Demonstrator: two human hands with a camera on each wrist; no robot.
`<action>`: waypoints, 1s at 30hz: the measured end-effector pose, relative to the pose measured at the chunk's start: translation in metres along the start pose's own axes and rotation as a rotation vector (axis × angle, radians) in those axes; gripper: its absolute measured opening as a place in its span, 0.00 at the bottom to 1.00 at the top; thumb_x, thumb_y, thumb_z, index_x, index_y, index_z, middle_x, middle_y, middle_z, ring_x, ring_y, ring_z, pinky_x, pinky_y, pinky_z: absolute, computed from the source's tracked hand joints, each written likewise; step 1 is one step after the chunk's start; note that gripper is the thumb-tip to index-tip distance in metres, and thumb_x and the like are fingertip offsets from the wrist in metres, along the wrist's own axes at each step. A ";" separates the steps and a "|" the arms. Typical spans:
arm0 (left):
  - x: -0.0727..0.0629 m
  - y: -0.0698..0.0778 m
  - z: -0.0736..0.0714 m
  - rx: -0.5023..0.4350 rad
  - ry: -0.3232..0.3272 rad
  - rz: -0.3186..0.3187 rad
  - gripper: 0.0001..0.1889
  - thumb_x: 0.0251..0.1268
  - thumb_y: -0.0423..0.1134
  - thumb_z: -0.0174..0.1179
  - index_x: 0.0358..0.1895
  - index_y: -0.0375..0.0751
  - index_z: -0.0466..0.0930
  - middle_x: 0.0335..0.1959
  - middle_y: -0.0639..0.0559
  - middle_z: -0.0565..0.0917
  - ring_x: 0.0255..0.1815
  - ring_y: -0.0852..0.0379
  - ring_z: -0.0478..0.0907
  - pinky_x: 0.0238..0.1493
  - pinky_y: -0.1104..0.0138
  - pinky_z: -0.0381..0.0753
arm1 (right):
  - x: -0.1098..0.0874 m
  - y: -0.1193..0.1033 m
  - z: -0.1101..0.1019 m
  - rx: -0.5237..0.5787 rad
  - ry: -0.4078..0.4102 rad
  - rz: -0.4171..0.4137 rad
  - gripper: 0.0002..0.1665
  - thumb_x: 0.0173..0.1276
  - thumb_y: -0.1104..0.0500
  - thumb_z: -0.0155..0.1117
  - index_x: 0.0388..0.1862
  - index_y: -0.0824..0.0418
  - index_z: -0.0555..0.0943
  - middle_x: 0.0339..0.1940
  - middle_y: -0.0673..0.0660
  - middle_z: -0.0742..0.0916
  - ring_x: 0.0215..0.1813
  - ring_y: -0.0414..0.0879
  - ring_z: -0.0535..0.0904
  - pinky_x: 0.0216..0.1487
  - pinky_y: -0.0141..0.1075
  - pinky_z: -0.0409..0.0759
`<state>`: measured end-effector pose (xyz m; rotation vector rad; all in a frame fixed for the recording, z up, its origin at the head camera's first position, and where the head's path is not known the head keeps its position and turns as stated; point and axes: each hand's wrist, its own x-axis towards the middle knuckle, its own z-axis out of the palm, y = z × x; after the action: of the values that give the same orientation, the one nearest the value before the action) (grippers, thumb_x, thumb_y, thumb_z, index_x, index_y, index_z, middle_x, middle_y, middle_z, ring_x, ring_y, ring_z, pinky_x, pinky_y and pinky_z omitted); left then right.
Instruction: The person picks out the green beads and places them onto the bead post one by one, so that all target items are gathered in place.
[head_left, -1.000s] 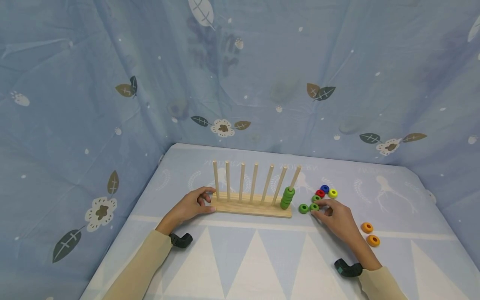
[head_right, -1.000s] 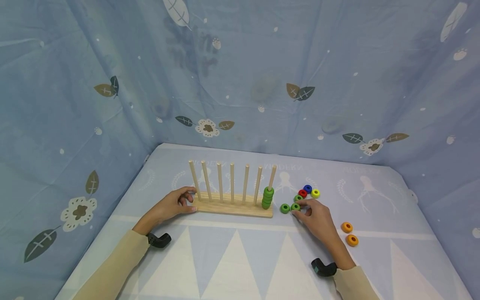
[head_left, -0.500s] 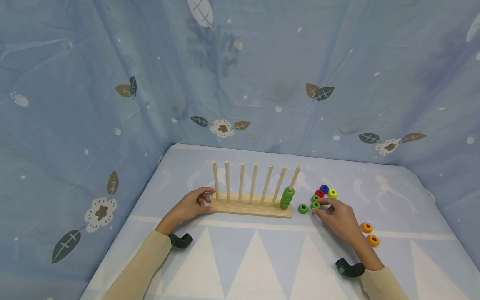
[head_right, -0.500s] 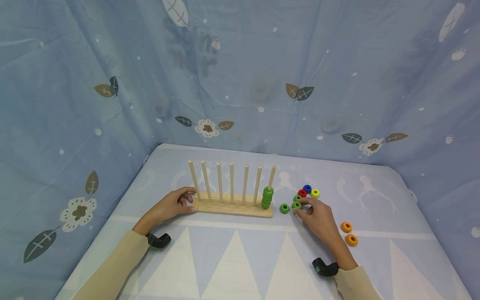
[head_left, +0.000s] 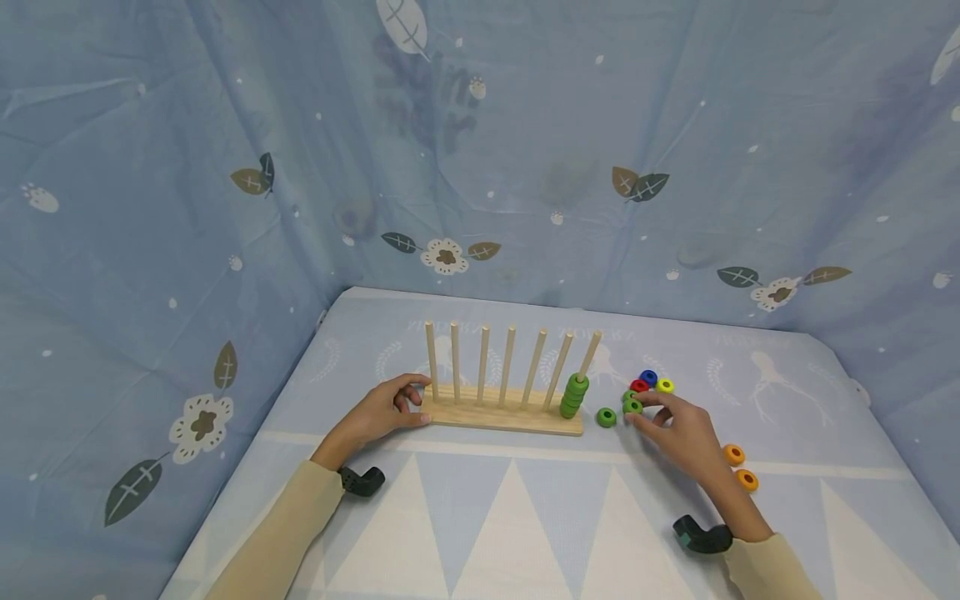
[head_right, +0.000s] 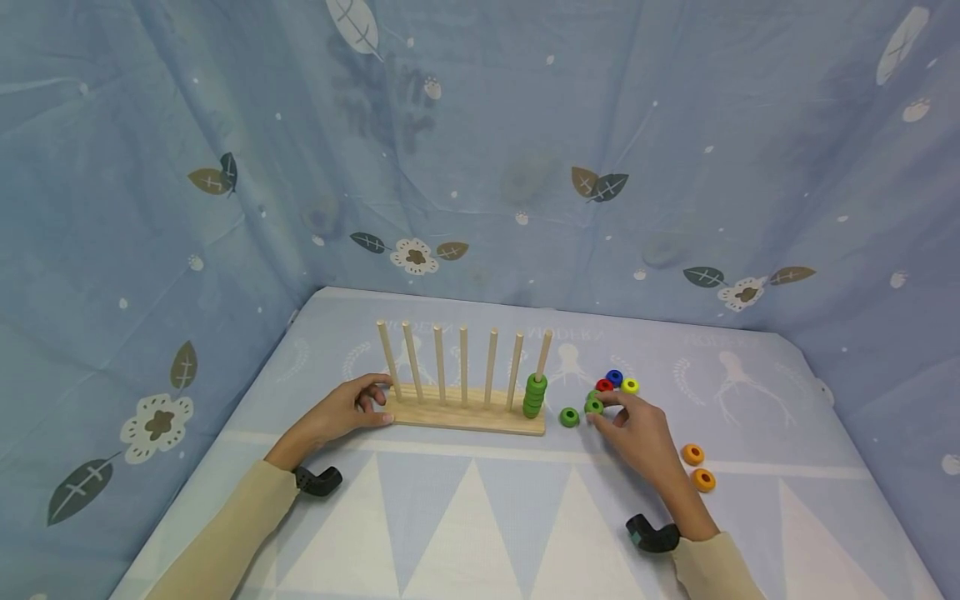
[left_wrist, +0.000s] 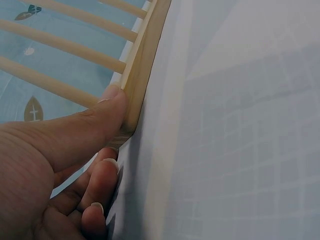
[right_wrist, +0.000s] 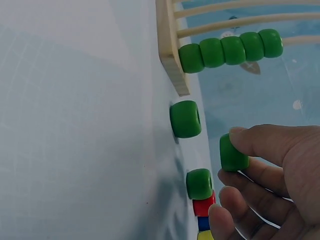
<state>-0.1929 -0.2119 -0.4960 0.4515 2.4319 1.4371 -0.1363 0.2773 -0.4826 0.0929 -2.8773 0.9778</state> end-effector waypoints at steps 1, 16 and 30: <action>0.000 0.000 0.000 -0.001 0.000 0.002 0.33 0.63 0.35 0.74 0.70 0.36 0.72 0.45 0.39 0.78 0.35 0.50 0.72 0.39 0.64 0.74 | 0.000 0.000 0.000 0.001 -0.001 0.000 0.22 0.68 0.52 0.76 0.56 0.60 0.85 0.47 0.57 0.89 0.36 0.46 0.78 0.28 0.34 0.73; 0.000 0.002 0.001 -0.005 -0.004 -0.037 0.34 0.62 0.35 0.75 0.71 0.40 0.73 0.45 0.43 0.78 0.36 0.50 0.73 0.40 0.63 0.75 | -0.001 -0.008 -0.008 0.029 0.010 -0.010 0.23 0.68 0.52 0.76 0.58 0.59 0.85 0.44 0.56 0.88 0.34 0.47 0.77 0.22 0.34 0.72; -0.003 0.009 0.002 -0.018 -0.004 -0.008 0.32 0.64 0.27 0.71 0.71 0.29 0.70 0.47 0.29 0.76 0.35 0.46 0.72 0.37 0.65 0.73 | -0.001 -0.013 -0.012 0.009 0.040 -0.046 0.22 0.66 0.54 0.77 0.57 0.59 0.85 0.43 0.57 0.88 0.34 0.47 0.78 0.21 0.35 0.72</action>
<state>-0.1885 -0.2073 -0.4882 0.4394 2.4125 1.4525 -0.1333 0.2745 -0.4653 0.1377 -2.8218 0.9731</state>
